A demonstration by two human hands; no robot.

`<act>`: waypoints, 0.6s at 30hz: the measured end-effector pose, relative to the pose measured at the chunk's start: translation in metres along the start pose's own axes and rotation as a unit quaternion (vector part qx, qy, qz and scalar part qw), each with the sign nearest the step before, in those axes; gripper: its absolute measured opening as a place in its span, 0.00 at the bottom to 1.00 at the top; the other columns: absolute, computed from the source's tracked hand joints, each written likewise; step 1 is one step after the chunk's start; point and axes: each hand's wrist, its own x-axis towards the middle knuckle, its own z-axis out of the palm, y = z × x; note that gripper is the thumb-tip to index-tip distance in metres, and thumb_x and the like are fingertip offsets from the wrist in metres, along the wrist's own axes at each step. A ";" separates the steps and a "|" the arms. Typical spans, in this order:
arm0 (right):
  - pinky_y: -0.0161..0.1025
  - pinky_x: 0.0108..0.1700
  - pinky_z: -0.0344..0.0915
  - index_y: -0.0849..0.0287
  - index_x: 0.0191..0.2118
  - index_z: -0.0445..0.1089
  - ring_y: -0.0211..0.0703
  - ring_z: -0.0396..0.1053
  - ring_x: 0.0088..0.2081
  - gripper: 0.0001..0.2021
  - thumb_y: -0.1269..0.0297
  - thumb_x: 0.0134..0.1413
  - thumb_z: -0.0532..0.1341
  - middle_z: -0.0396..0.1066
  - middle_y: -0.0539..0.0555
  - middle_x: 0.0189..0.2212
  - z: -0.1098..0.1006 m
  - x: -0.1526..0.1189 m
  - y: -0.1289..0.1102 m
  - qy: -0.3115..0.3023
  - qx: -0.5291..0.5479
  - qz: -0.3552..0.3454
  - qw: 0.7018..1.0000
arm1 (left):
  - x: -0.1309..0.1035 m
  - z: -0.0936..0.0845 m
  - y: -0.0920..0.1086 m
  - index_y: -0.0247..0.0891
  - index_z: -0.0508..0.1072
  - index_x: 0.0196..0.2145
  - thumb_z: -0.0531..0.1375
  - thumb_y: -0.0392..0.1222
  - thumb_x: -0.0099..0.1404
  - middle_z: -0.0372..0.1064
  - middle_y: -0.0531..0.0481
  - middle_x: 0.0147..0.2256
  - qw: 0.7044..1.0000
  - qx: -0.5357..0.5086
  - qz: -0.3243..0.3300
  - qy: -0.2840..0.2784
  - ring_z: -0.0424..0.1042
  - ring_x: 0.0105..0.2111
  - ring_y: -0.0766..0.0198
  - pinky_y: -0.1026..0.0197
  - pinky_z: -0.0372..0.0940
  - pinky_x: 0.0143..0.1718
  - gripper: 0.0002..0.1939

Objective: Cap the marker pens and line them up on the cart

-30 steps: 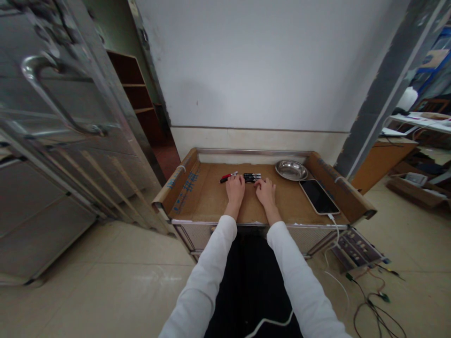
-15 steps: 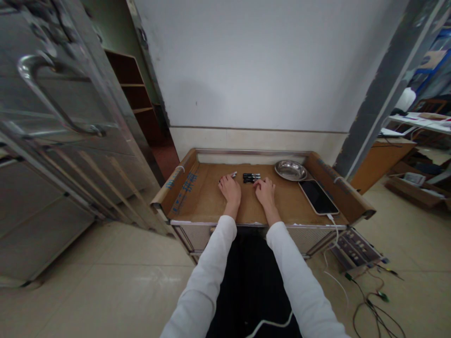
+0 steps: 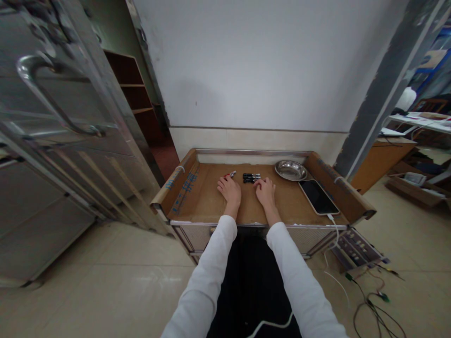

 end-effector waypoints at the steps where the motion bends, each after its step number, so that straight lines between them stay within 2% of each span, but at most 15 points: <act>1: 0.43 0.48 0.51 0.57 0.34 0.72 0.48 0.60 0.46 0.13 0.74 0.55 0.50 0.66 0.58 0.41 0.000 0.000 0.000 0.000 -0.001 0.000 1.000 | -0.001 0.000 0.000 0.33 0.65 0.44 0.51 0.35 0.62 0.63 0.33 0.47 1.000 0.000 -0.002 0.001 0.63 0.49 0.47 0.47 0.60 0.46 0.12; 8: 0.43 0.48 0.51 0.57 0.35 0.72 0.48 0.60 0.46 0.13 0.73 0.56 0.50 0.66 0.58 0.41 0.000 0.001 0.000 -0.002 -0.008 0.005 1.000 | -0.003 -0.001 0.001 0.29 0.62 0.48 0.53 0.36 0.61 0.59 0.30 0.52 1.000 0.002 -0.016 0.019 0.58 0.55 0.45 0.45 0.55 0.53 0.17; 18: 0.43 0.49 0.52 0.57 0.34 0.71 0.47 0.60 0.46 0.13 0.74 0.55 0.50 0.66 0.58 0.40 0.001 0.000 0.002 0.008 0.000 0.002 1.000 | -0.001 0.001 0.001 0.30 0.65 0.43 0.45 0.33 0.66 0.65 0.31 0.46 0.999 0.023 -0.028 0.019 0.64 0.48 0.47 0.47 0.60 0.47 0.13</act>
